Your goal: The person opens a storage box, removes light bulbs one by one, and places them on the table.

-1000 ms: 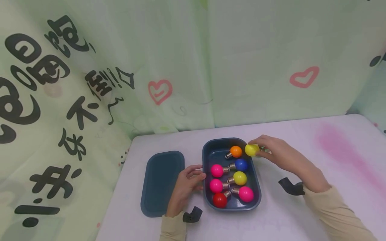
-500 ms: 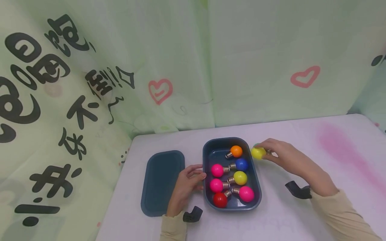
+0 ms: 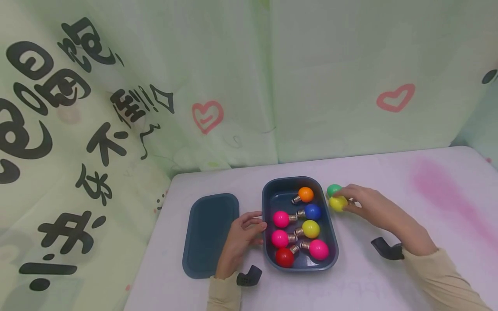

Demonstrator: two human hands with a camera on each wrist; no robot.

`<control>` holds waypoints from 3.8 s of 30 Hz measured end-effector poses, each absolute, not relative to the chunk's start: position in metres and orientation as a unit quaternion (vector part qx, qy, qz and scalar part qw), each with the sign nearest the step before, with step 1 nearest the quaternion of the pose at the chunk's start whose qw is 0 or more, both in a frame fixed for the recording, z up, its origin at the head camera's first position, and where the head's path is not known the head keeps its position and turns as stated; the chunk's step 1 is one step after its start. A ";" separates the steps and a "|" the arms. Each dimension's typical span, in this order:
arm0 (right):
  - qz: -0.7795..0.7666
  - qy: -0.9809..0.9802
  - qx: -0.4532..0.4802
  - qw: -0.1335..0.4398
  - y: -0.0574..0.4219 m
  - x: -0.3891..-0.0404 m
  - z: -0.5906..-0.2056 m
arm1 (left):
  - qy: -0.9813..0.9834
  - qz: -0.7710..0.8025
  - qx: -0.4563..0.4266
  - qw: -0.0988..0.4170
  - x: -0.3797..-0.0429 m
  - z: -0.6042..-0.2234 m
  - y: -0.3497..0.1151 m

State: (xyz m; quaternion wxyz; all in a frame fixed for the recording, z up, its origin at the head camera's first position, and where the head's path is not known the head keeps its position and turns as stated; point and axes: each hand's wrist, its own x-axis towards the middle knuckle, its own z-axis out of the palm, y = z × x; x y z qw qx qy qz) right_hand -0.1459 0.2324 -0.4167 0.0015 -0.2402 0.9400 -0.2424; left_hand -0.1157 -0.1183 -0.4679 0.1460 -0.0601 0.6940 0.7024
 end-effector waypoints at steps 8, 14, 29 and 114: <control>-0.244 0.943 -0.226 0.017 0.234 -0.147 -0.425 | 0.696 0.702 -0.060 0.142 -0.116 -0.468 -0.117; -0.247 0.945 -0.214 0.031 0.234 -0.150 -0.431 | 0.698 0.699 -0.060 0.141 -0.116 -0.469 -0.117; -0.224 0.953 -0.202 0.032 0.234 -0.150 -0.430 | 0.695 0.702 -0.062 0.142 -0.116 -0.470 -0.118; -0.202 0.919 -0.327 0.086 0.106 -0.165 -0.422 | 0.697 0.701 -0.051 0.144 -0.117 -0.472 -0.119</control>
